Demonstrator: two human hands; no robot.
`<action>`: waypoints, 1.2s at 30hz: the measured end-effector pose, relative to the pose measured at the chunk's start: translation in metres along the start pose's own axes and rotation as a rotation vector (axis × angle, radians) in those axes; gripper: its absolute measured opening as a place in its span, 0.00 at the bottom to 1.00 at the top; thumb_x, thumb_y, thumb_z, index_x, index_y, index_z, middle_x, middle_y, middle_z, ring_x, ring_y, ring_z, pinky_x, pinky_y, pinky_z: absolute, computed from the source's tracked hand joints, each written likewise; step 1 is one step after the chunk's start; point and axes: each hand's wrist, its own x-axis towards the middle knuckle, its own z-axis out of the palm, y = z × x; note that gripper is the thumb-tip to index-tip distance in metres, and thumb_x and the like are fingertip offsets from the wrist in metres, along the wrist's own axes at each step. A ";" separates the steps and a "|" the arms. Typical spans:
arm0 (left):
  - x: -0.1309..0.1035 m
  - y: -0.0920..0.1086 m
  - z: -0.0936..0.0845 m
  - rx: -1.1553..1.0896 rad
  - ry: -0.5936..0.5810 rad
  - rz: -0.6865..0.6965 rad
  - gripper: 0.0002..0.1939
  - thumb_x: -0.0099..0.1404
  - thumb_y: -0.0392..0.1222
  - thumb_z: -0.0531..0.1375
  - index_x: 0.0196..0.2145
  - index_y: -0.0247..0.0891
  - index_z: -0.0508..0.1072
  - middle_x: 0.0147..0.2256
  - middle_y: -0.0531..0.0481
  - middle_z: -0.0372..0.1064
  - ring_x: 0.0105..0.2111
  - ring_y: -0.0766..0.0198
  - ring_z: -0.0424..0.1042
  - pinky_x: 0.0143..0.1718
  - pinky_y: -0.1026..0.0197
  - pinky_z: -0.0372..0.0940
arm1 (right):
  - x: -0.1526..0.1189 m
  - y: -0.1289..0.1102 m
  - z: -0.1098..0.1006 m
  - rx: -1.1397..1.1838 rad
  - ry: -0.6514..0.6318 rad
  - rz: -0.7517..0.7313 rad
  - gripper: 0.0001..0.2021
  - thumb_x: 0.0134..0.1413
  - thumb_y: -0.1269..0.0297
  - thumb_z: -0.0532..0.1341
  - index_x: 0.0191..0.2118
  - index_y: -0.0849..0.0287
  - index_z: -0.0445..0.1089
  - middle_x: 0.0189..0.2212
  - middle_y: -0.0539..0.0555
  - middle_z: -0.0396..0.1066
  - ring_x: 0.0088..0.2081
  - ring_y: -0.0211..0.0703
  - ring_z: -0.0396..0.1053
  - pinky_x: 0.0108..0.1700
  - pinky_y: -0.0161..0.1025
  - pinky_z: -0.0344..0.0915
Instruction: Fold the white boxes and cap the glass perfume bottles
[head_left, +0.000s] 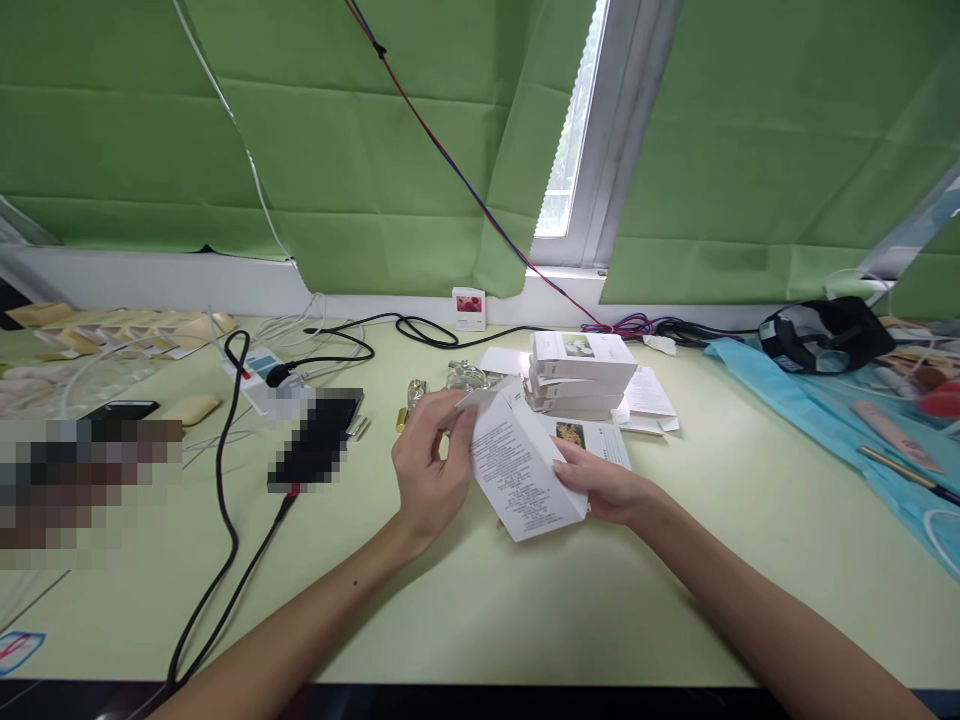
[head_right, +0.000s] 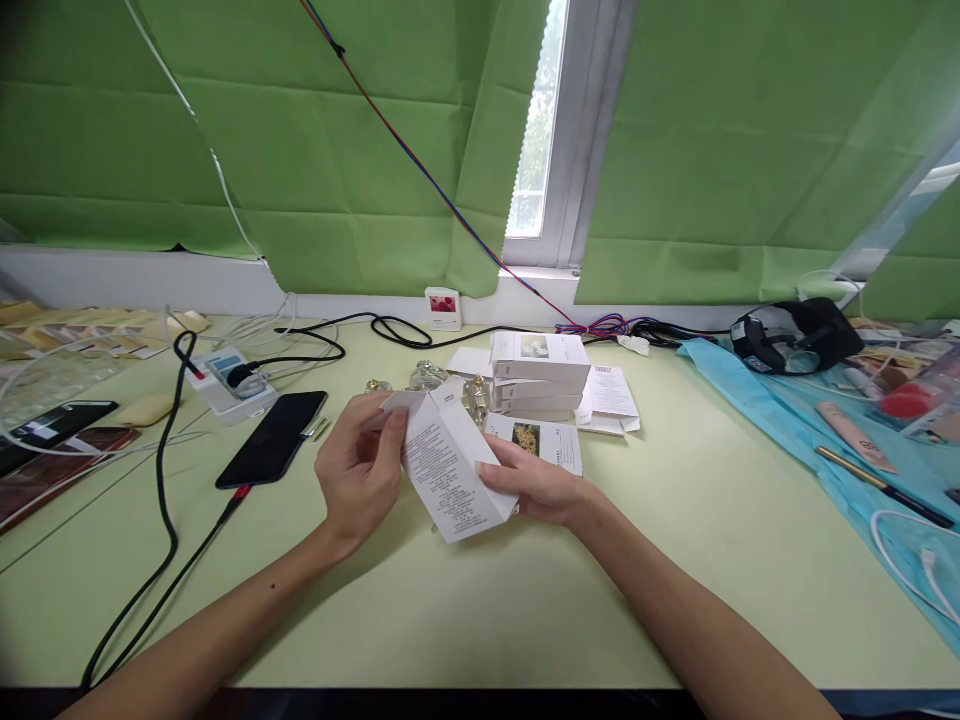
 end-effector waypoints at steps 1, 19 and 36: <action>0.000 0.000 0.000 -0.001 0.000 0.011 0.06 0.73 0.41 0.59 0.43 0.41 0.75 0.39 0.48 0.75 0.37 0.63 0.74 0.32 0.63 0.69 | 0.000 0.000 0.000 -0.003 -0.003 -0.003 0.43 0.50 0.41 0.72 0.67 0.50 0.60 0.55 0.59 0.73 0.51 0.49 0.76 0.46 0.39 0.73; 0.001 -0.003 0.000 -0.004 -0.023 0.135 0.07 0.72 0.34 0.59 0.45 0.41 0.75 0.39 0.50 0.74 0.35 0.66 0.73 0.35 0.62 0.69 | 0.001 -0.003 0.002 -0.023 -0.003 -0.019 0.42 0.49 0.42 0.73 0.67 0.50 0.60 0.57 0.59 0.72 0.51 0.47 0.75 0.43 0.36 0.71; -0.002 -0.006 0.002 -0.041 -0.047 0.158 0.11 0.70 0.31 0.59 0.47 0.43 0.75 0.41 0.49 0.75 0.39 0.63 0.72 0.37 0.59 0.69 | 0.001 -0.005 0.005 -0.028 0.012 -0.028 0.43 0.47 0.43 0.74 0.66 0.52 0.61 0.56 0.60 0.72 0.51 0.48 0.74 0.44 0.37 0.71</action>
